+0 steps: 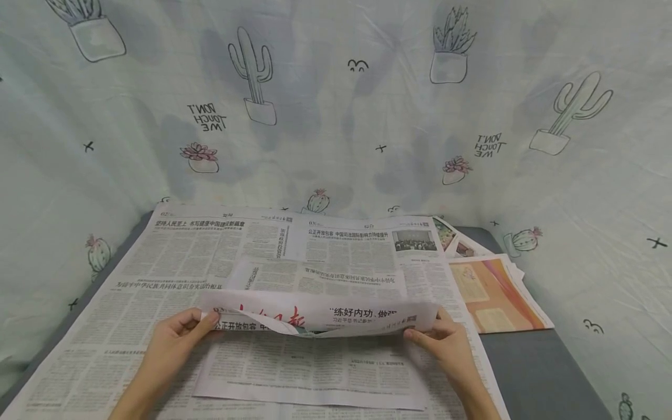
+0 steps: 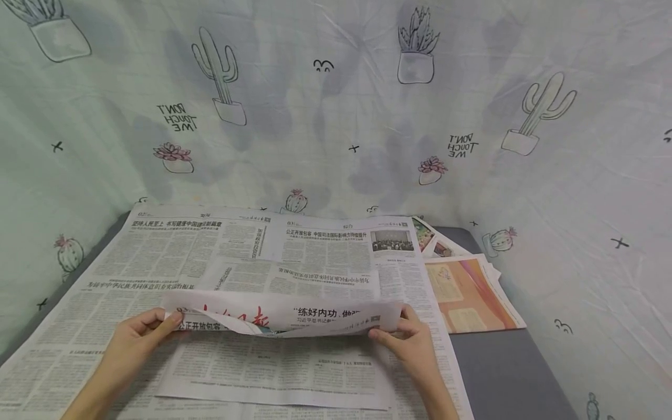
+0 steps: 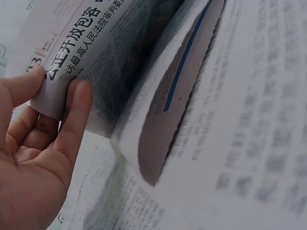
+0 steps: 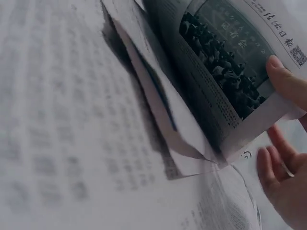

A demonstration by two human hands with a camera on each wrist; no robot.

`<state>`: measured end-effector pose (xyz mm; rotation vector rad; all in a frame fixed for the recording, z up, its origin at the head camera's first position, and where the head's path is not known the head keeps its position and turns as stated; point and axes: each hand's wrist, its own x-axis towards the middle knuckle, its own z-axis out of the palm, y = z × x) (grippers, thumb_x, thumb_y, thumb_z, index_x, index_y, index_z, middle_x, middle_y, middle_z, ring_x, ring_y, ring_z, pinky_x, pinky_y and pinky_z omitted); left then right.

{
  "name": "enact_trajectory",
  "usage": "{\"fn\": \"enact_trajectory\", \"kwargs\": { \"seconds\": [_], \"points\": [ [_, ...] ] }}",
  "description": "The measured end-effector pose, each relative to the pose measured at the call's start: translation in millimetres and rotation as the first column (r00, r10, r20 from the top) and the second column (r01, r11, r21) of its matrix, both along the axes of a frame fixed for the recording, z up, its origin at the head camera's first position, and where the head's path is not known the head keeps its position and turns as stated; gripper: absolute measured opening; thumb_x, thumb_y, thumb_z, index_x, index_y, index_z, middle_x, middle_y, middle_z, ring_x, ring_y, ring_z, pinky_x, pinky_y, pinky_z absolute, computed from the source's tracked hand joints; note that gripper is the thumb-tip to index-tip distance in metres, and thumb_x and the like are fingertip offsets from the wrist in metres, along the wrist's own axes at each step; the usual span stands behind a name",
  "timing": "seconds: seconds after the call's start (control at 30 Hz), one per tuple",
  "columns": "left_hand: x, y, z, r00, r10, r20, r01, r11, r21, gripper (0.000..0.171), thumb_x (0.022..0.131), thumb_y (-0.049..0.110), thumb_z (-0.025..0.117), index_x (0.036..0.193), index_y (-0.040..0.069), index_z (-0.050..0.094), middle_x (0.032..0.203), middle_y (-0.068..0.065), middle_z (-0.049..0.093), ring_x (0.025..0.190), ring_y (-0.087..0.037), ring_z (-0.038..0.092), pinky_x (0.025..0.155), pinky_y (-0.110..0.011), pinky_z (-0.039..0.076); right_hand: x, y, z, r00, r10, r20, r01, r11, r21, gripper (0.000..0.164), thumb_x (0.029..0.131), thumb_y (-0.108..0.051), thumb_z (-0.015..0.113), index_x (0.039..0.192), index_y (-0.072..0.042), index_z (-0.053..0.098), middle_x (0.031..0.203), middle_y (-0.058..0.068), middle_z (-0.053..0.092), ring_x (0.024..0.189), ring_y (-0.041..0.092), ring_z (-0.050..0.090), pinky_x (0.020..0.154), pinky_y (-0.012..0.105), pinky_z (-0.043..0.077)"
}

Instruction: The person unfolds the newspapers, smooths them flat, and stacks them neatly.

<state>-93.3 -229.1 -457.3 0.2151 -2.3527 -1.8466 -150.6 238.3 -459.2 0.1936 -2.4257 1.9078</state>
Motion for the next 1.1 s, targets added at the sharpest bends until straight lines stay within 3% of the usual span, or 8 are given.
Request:
{"fn": "enact_trajectory", "kwargs": {
  "seconds": [0.13, 0.2, 0.37, 0.53, 0.8, 0.9, 1.1],
  "points": [
    [0.7, 0, 0.9, 1.0, 0.003, 0.004, -0.003, 0.999, -0.033, 0.038, 0.097, 0.029, 0.065, 0.085, -0.007, 0.063, 0.095, -0.011, 0.073, 0.085, -0.022, 0.071, 0.075, -0.022, 0.053, 0.2, -2, -0.8, 0.985, 0.016, -0.172, -0.012, 1.0, 0.026, 0.01, 0.074, -0.002, 0.085, 0.08, -0.006, 0.079, 0.135, 0.009, 0.053, 0.126, 0.017, 0.045, 0.099, 0.018, 0.033],
    [1.4, 0, 0.8, 1.0, 0.006, 0.002, -0.006, 0.999, -0.043, 0.037, 0.097, 0.028, 0.066, 0.084, -0.007, 0.063, 0.094, -0.011, 0.073, 0.085, -0.022, 0.071, 0.073, -0.023, 0.053, 0.0, -3, -1.3, 0.97, 0.034, -0.242, -0.024, 0.999, 0.042, 0.012, 0.074, 0.001, 0.084, 0.08, -0.008, 0.079, 0.135, 0.011, 0.053, 0.126, 0.017, 0.045, 0.101, 0.018, 0.033],
    [2.1, -2, 0.0, 1.0, 0.003, -0.025, -0.004, 0.999, -0.047, 0.034, 0.097, 0.025, 0.065, 0.084, -0.007, 0.064, 0.093, -0.01, 0.073, 0.084, -0.024, 0.071, 0.075, -0.021, 0.052, 0.7, -3, -0.3, 0.944, 0.048, -0.328, -0.02, 0.996, 0.09, 0.015, 0.073, 0.003, 0.083, 0.084, -0.005, 0.079, 0.131, 0.018, 0.056, 0.127, 0.015, 0.047, 0.103, 0.018, 0.034],
    [1.7, -4, 0.7, 0.995, -0.011, -0.099, 0.004, 0.997, -0.071, 0.029, 0.096, 0.016, 0.067, 0.077, -0.005, 0.063, 0.089, -0.01, 0.073, 0.081, -0.021, 0.071, 0.075, -0.021, 0.053, 1.5, 0, 1.3, 0.937, 0.024, -0.348, 0.001, 0.997, 0.073, 0.016, 0.075, 0.007, 0.081, 0.086, -0.004, 0.077, 0.132, 0.024, 0.056, 0.128, 0.018, 0.049, 0.103, 0.019, 0.037],
    [6.5, -7, 8.8, 0.988, -0.009, -0.156, -0.019, 0.983, -0.183, 0.01, 0.09, 0.011, 0.074, 0.082, 0.004, 0.073, 0.086, -0.005, 0.073, 0.077, -0.014, 0.07, 0.067, -0.02, 0.053, -0.3, 6, 4.5, 0.948, 0.064, -0.312, -0.089, 0.994, -0.068, 0.018, 0.078, 0.018, 0.073, 0.093, 0.009, 0.074, 0.125, 0.022, 0.062, 0.127, 0.028, 0.051, 0.106, 0.028, 0.037],
    [7.6, -7, 11.9, 0.987, 0.006, -0.163, -0.039, 0.978, -0.204, 0.007, 0.089, 0.011, 0.075, 0.085, 0.005, 0.075, 0.086, -0.004, 0.074, 0.075, -0.014, 0.07, 0.067, -0.021, 0.054, 0.6, 8, 4.7, 0.95, 0.078, -0.302, -0.105, 0.992, -0.071, 0.021, 0.078, 0.018, 0.073, 0.098, 0.012, 0.072, 0.119, 0.019, 0.066, 0.126, 0.027, 0.052, 0.108, 0.027, 0.034],
    [7.7, -8, 10.9, 0.985, 0.003, -0.172, -0.043, 0.973, -0.228, 0.007, 0.089, 0.012, 0.075, 0.086, 0.006, 0.076, 0.086, -0.006, 0.074, 0.081, -0.011, 0.068, 0.071, -0.02, 0.053, 3.2, 10, 4.7, 0.957, 0.083, -0.278, -0.084, 0.996, 0.009, 0.019, 0.08, 0.014, 0.073, 0.098, 0.01, 0.073, 0.108, 0.01, 0.071, 0.111, 0.013, 0.061, 0.094, 0.02, 0.044]
  ]
}}
